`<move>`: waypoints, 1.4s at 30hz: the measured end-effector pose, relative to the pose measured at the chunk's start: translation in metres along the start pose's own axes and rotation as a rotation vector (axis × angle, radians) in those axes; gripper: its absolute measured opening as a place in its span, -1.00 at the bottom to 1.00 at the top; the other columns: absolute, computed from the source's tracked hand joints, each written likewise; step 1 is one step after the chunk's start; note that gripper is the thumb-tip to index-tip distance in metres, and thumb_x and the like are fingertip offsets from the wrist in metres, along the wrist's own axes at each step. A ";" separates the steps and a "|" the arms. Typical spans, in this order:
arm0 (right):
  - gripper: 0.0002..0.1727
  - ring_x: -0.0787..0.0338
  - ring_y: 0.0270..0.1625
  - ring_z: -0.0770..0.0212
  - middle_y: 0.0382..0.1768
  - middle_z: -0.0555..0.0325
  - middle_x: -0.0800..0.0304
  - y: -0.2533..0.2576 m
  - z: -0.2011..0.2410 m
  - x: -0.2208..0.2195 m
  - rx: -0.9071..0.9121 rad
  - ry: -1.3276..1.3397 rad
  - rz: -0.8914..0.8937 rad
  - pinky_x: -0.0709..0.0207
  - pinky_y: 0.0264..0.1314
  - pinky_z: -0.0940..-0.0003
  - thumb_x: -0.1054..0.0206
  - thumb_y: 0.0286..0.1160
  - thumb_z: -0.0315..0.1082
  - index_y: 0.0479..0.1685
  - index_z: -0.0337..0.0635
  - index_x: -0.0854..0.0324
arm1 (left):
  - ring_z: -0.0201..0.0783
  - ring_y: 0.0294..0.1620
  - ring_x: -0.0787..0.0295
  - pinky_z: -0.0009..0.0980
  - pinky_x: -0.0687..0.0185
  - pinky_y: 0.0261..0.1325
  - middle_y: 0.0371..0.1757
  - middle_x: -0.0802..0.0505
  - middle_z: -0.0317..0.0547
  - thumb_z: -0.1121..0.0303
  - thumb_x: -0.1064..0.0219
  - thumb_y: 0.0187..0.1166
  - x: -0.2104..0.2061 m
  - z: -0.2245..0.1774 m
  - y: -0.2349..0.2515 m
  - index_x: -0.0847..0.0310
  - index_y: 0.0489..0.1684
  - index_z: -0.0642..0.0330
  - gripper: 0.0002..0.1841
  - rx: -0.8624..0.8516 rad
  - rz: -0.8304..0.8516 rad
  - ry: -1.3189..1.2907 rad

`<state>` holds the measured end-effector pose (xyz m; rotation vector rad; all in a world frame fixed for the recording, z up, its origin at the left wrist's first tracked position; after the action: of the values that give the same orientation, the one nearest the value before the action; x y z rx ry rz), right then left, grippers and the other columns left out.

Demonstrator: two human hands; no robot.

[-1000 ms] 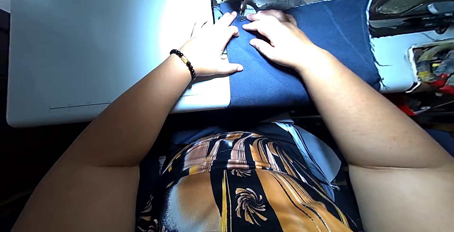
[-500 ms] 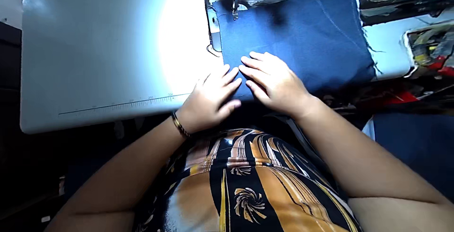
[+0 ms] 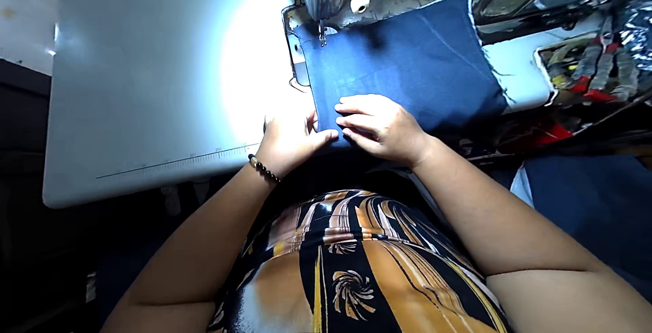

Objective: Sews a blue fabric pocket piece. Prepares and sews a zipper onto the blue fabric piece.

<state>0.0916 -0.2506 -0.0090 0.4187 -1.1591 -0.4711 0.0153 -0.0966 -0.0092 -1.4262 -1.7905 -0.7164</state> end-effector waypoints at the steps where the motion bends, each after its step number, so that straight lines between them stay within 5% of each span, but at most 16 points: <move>1: -0.65 -0.73 0.47 -0.02 0.26 -0.04 -0.86 0.000 0.000 0.000 -0.002 0.003 0.002 -0.47 0.61 0.09 -0.18 0.69 -0.23 -0.03 -0.18 -0.88 | -0.35 -0.44 -0.58 -0.08 -0.48 -0.13 -0.57 -0.65 -0.35 -0.08 -0.35 0.60 0.001 -0.001 -0.005 -0.66 -0.41 0.02 -0.63 -0.056 -0.077 -0.060; 2: -0.64 -0.73 0.48 -0.02 0.26 -0.04 -0.86 0.000 0.000 0.000 -0.005 0.004 0.004 -0.47 0.61 0.09 -0.17 0.70 -0.22 -0.02 -0.18 -0.88 | -0.41 -0.33 -0.62 -0.22 -0.52 -0.11 -0.44 -0.69 -0.35 0.04 -0.24 0.72 0.003 -0.003 -0.008 -0.71 -0.29 0.03 -0.69 -0.120 -0.140 -0.127; 3: -0.64 -0.73 0.48 -0.02 0.27 -0.04 -0.86 0.000 0.000 0.001 -0.007 0.002 0.004 -0.47 0.61 0.09 -0.16 0.70 -0.22 -0.01 -0.18 -0.88 | -0.35 -0.03 -0.66 -0.23 -0.51 0.16 -0.13 -0.77 -0.22 0.22 -0.16 0.77 0.005 -0.005 -0.008 -0.77 -0.06 0.13 -0.73 -0.182 -0.140 -0.188; 6: -0.65 -0.75 0.45 -0.03 0.26 -0.05 -0.87 0.001 0.000 0.002 -0.005 -0.001 -0.010 -0.48 0.58 0.09 -0.17 0.67 -0.24 -0.01 -0.18 -0.89 | -0.15 0.41 -0.66 -0.31 -0.59 0.46 0.42 -0.68 0.15 0.49 -0.25 0.60 0.004 -0.016 -0.003 -0.74 0.24 0.31 -0.69 -0.389 -0.075 -0.086; 8: -0.65 -0.75 0.45 -0.03 0.25 -0.04 -0.87 0.001 -0.001 0.002 -0.007 -0.001 -0.015 -0.49 0.58 0.10 -0.17 0.67 -0.25 0.00 -0.17 -0.89 | -0.01 0.38 -0.72 -0.21 -0.60 0.46 0.35 -0.74 0.26 0.49 -0.31 0.55 0.006 -0.025 -0.005 -0.79 0.12 0.36 -0.73 -0.558 -0.123 0.027; 11: -0.65 -0.74 0.47 -0.01 0.27 -0.02 -0.86 0.000 -0.001 0.001 -0.019 0.001 -0.009 -0.48 0.59 0.11 -0.16 0.67 -0.26 0.02 -0.17 -0.89 | -0.07 0.03 -0.87 -0.26 -0.76 0.11 -0.02 -0.90 0.12 0.50 -0.26 0.63 0.009 -0.033 -0.017 -0.86 -0.19 0.32 -0.80 -0.779 -0.250 0.194; 13: -0.65 -0.74 0.47 -0.01 0.27 -0.02 -0.87 0.000 -0.001 0.001 -0.021 0.000 -0.015 -0.48 0.60 0.11 -0.16 0.67 -0.26 0.01 -0.17 -0.89 | -0.12 -0.10 -0.89 -0.29 -0.75 -0.08 -0.13 -0.93 0.04 0.53 -0.24 0.64 0.007 -0.031 -0.022 -0.87 -0.23 0.29 -0.79 -0.829 -0.282 0.255; 15: -0.65 -0.75 0.46 -0.01 0.26 -0.01 -0.87 -0.001 -0.001 0.002 -0.024 -0.003 -0.021 -0.48 0.59 0.11 -0.16 0.67 -0.27 0.00 -0.17 -0.89 | -0.12 -0.12 -0.87 -0.19 -0.66 -0.04 -0.17 -0.94 -0.02 0.50 -0.24 0.65 0.006 -0.029 -0.023 -0.87 -0.24 0.23 -0.78 -0.821 -0.283 0.279; 21: -0.64 -0.75 0.46 -0.01 0.27 -0.02 -0.87 0.000 -0.002 0.002 -0.022 0.012 -0.019 -0.48 0.59 0.12 -0.16 0.66 -0.26 0.02 -0.18 -0.89 | -0.18 -0.05 -0.84 0.17 -0.43 0.30 -0.18 -0.92 -0.16 0.31 -0.27 0.60 0.013 -0.021 -0.003 -0.89 -0.21 0.10 -0.78 -0.500 -0.065 0.117; 24: -0.65 -0.75 0.47 0.01 0.27 -0.01 -0.87 0.000 -0.003 0.002 -0.022 0.018 -0.025 -0.48 0.60 0.12 -0.17 0.66 -0.26 0.02 -0.18 -0.89 | -0.41 -0.30 -0.76 -0.15 -0.62 -0.02 -0.41 -0.86 -0.30 0.27 -0.34 0.61 0.014 -0.012 0.010 -0.87 -0.31 0.04 -0.82 -0.234 0.054 0.006; 27: -0.66 -0.75 0.46 0.02 0.27 0.00 -0.86 -0.001 -0.003 0.002 -0.026 0.023 -0.025 -0.48 0.60 0.12 -0.17 0.65 -0.27 0.02 -0.16 -0.89 | -0.48 -0.43 -0.66 -0.34 -0.57 -0.28 -0.50 -0.78 -0.35 0.33 -0.44 0.51 0.007 -0.001 0.018 -0.76 -0.49 0.07 -0.85 -0.105 0.090 -0.130; 29: -0.66 -0.74 0.46 0.02 0.27 0.00 -0.86 0.000 -0.003 0.002 -0.030 0.022 -0.024 -0.48 0.60 0.13 -0.17 0.65 -0.27 0.02 -0.16 -0.89 | -0.45 -0.38 -0.65 -0.37 -0.56 -0.26 -0.42 -0.75 -0.30 0.36 -0.52 0.38 0.007 0.004 0.021 -0.68 -0.49 0.10 -0.87 -0.103 0.029 -0.196; 33: -0.66 -0.75 0.46 0.02 0.27 0.00 -0.86 0.001 -0.001 0.003 -0.035 0.022 -0.018 -0.48 0.60 0.11 -0.18 0.66 -0.28 0.02 -0.16 -0.89 | -0.33 -0.22 -0.55 -0.36 -0.47 -0.17 -0.16 -0.66 -0.15 0.37 -0.47 0.25 0.011 0.004 0.026 -0.61 -0.08 0.16 -0.71 -0.142 -0.042 -0.234; 37: -0.68 -0.74 0.45 0.01 0.26 -0.02 -0.86 0.001 -0.001 0.003 -0.034 0.026 -0.014 -0.48 0.59 0.12 -0.19 0.66 -0.30 0.01 -0.17 -0.89 | -0.41 -0.12 -0.67 -0.22 -0.51 -0.01 -0.23 -0.81 -0.35 0.36 -0.54 0.33 0.007 0.007 0.022 -0.88 -0.36 -0.09 -0.95 -0.127 0.031 -0.195; 40: -0.68 -0.74 0.46 0.00 0.27 -0.02 -0.86 0.001 -0.001 0.002 -0.023 0.020 -0.007 -0.48 0.59 0.10 -0.19 0.67 -0.30 0.00 -0.17 -0.89 | -0.09 0.22 -0.59 0.11 -0.29 0.31 0.02 -0.76 -0.13 0.29 -0.44 0.46 0.010 0.000 0.004 -0.94 -0.18 -0.08 -0.85 -0.418 -0.096 -0.027; 42: -0.67 -0.74 0.46 0.00 0.27 -0.01 -0.86 0.001 -0.002 0.002 -0.020 0.013 0.001 -0.47 0.59 0.10 -0.18 0.67 -0.30 0.00 -0.16 -0.89 | 0.11 0.49 -0.60 0.24 -0.35 0.41 0.35 -0.81 0.00 0.24 -0.26 0.58 0.010 -0.007 -0.013 -0.92 0.02 0.00 -0.72 -0.635 -0.137 0.172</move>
<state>0.0942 -0.2506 -0.0079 0.4035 -1.1409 -0.4780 0.0027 -0.0996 0.0031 -1.5731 -1.6030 -1.5314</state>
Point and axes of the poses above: each hand's wrist, its own y-axis towards the middle knuckle, its own x-axis out of the back of the hand, z = x × y, the point moved 7 cm from there along y, towards the middle knuckle
